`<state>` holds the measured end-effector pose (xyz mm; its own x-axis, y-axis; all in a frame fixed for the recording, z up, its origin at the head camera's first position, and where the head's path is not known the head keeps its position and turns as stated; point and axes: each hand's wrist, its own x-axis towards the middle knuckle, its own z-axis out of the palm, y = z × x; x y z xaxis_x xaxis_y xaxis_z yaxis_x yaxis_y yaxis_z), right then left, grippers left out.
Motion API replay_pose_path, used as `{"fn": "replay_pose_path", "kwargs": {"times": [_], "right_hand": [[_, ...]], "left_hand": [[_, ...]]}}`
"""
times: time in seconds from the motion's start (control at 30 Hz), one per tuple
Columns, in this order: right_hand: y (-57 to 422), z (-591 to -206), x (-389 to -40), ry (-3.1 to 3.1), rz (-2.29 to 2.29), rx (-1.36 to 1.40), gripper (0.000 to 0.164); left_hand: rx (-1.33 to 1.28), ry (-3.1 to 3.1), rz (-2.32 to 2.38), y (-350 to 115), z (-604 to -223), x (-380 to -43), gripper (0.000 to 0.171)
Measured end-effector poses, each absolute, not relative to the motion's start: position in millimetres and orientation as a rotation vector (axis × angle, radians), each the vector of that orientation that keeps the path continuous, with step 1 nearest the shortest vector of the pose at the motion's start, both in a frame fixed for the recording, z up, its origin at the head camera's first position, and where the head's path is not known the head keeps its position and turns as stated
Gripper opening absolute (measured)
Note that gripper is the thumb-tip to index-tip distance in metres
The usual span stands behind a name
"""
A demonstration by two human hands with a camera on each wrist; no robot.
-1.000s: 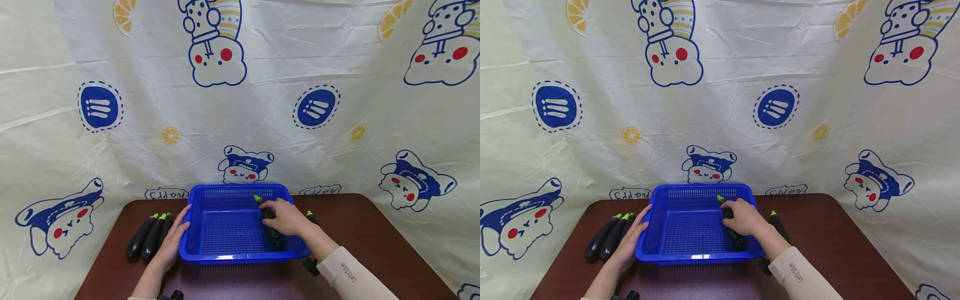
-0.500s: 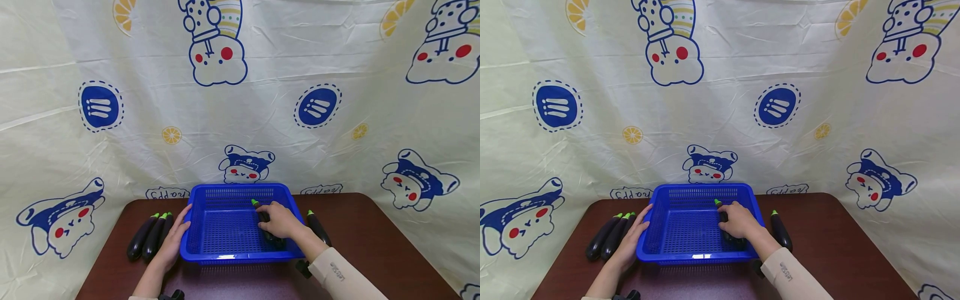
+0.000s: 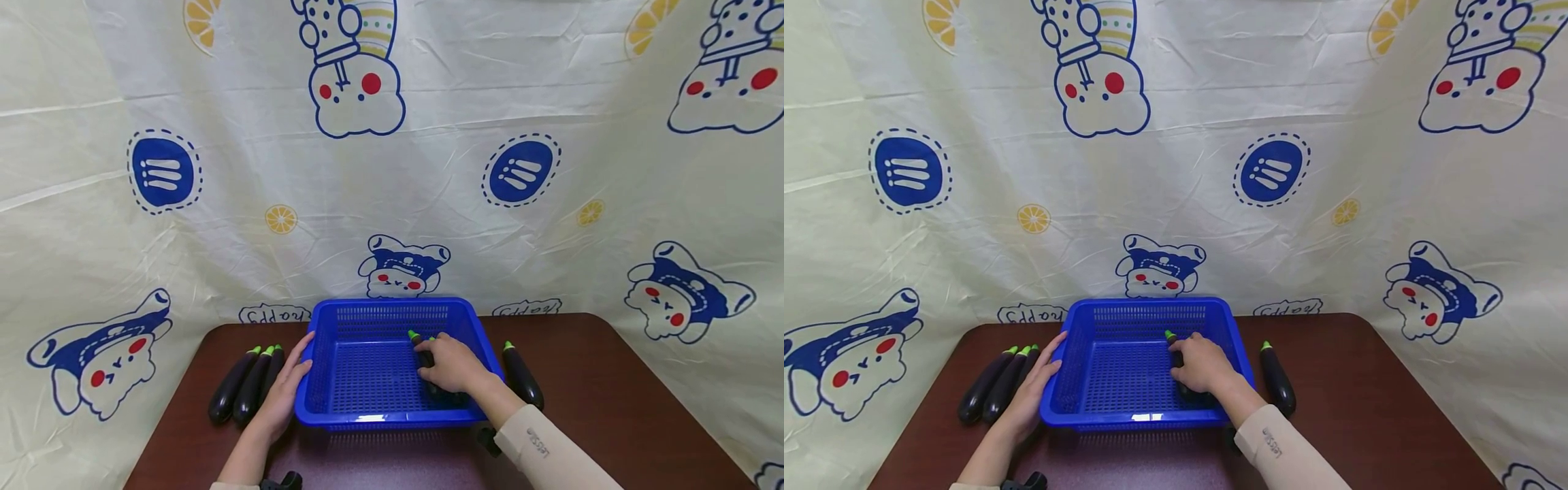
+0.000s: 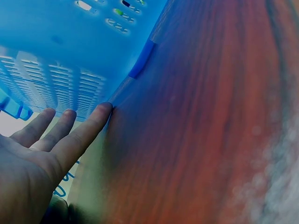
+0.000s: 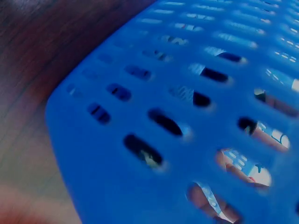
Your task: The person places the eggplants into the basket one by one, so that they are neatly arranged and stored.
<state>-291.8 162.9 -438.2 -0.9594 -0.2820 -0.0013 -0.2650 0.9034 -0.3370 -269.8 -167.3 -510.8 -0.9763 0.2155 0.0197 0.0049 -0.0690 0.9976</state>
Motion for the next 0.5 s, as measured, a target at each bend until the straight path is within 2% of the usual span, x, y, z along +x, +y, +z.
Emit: {"fn": "replay_pose_path", "kwargs": {"times": [0.5], "right_hand": [[155, -451, -293, 3.056, -0.346, -0.398, 0.041]], "left_hand": [[0.239, 2.024, 2.194, -167, -510, -270, 0.050]]}}
